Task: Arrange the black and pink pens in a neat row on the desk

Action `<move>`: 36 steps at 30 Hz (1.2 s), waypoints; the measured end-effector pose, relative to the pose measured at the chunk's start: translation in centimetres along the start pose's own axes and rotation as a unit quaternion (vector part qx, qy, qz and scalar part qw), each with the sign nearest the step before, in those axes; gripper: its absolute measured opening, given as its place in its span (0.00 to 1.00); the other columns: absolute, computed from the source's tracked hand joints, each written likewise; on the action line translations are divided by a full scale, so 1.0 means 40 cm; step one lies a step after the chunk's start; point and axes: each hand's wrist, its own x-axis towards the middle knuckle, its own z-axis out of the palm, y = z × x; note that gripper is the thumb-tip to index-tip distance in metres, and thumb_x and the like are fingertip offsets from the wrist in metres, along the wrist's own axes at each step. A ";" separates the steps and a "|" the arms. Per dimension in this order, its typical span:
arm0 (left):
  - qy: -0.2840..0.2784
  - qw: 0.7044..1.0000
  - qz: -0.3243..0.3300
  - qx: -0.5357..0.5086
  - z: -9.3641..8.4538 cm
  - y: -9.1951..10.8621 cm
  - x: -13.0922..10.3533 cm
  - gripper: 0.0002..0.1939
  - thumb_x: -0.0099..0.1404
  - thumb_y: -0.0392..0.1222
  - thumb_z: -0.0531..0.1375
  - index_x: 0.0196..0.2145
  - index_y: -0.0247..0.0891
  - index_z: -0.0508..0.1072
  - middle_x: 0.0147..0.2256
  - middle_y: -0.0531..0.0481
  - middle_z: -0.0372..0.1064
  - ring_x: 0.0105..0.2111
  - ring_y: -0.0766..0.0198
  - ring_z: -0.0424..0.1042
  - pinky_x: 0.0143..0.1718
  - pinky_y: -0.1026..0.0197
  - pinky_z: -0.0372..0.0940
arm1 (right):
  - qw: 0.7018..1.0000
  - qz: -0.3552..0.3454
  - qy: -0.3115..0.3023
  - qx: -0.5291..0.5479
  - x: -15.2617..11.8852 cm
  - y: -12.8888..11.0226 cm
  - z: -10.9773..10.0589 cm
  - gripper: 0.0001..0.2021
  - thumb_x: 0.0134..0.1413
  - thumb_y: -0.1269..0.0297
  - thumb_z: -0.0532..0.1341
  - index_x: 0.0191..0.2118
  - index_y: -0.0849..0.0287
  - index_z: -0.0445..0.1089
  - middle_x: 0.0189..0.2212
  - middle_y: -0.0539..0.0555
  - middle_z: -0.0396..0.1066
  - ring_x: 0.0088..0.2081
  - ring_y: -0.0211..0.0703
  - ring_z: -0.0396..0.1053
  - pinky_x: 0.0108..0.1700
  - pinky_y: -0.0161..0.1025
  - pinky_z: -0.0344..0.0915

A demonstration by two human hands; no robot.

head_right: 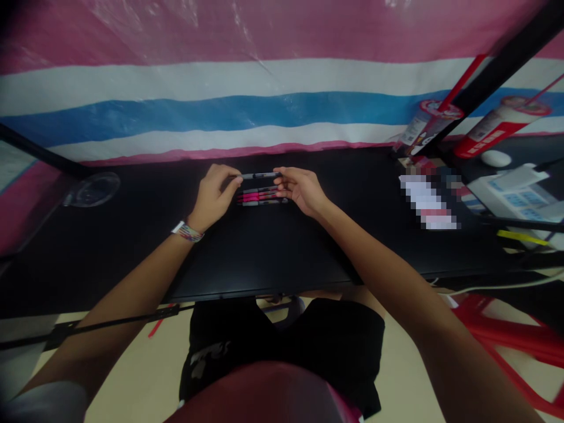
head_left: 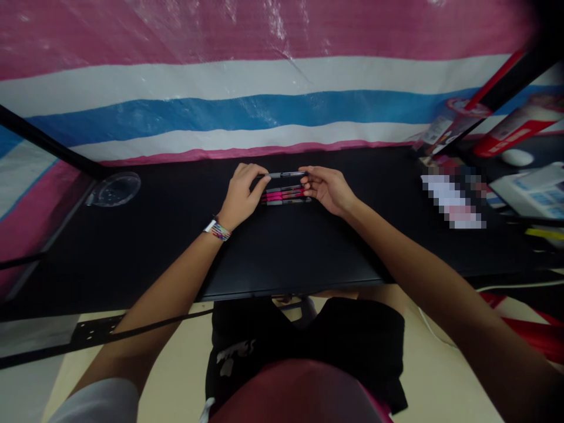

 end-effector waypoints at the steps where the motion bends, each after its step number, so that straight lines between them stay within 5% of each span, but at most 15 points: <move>1: -0.003 1.000 0.003 0.005 0.000 -0.002 0.000 0.20 0.83 0.62 0.56 0.42 0.46 0.76 0.40 0.46 0.79 0.44 0.49 0.73 0.53 0.45 0.68 | 1.000 0.000 0.000 -0.003 -0.001 -0.002 0.001 0.06 0.63 0.63 0.73 0.41 0.60 0.84 0.32 0.55 0.79 0.32 0.39 0.73 0.38 0.39 0.80; 12: -0.008 0.998 -0.052 -0.035 -0.001 -0.014 -0.001 0.33 0.84 0.68 0.50 0.28 0.44 0.70 0.28 0.49 0.69 0.33 0.55 0.71 0.42 0.49 0.68 | 0.997 -0.062 -0.028 -0.027 -0.004 0.004 0.004 0.11 0.55 0.61 0.80 0.41 0.59 0.87 0.32 0.54 0.81 0.33 0.40 0.77 0.42 0.41 0.84; 20: 0.000 0.998 -0.039 -0.058 0.001 -0.003 0.000 0.05 0.76 0.46 0.67 0.42 0.48 0.83 0.40 0.51 0.85 0.45 0.53 0.79 0.53 0.47 0.73 | 0.999 -0.034 -0.012 -0.036 -0.004 -0.007 -0.001 0.06 0.61 0.61 0.74 0.38 0.58 0.84 0.28 0.52 0.76 0.30 0.39 0.71 0.37 0.40 0.81; 26: 0.017 0.996 -0.052 -0.069 0.009 -0.009 -0.004 0.03 0.72 0.43 0.69 0.42 0.48 0.85 0.42 0.50 0.86 0.45 0.53 0.81 0.52 0.47 0.74 | 0.998 0.025 -0.057 0.018 -0.002 -0.026 -0.015 0.16 0.65 0.53 0.66 0.50 0.56 0.84 0.35 0.56 0.80 0.37 0.46 0.76 0.40 0.42 0.79; 31: 0.020 0.996 -0.054 -0.072 0.011 -0.002 -0.004 0.03 0.72 0.43 0.70 0.43 0.48 0.85 0.42 0.50 0.86 0.45 0.53 0.81 0.53 0.46 0.75 | 0.999 0.006 -0.034 0.010 0.009 -0.012 -0.021 0.14 0.66 0.51 0.68 0.49 0.54 0.82 0.33 0.54 0.79 0.37 0.45 0.76 0.39 0.41 0.77; 36: 0.017 0.997 -0.046 -0.068 0.012 0.002 -0.004 0.03 0.73 0.41 0.70 0.44 0.47 0.85 0.41 0.49 0.85 0.45 0.54 0.81 0.52 0.48 0.75 | 1.000 0.001 -0.030 0.001 0.003 -0.016 -0.009 0.23 0.67 0.39 0.67 0.48 0.55 0.83 0.32 0.55 0.79 0.35 0.45 0.76 0.34 0.40 0.76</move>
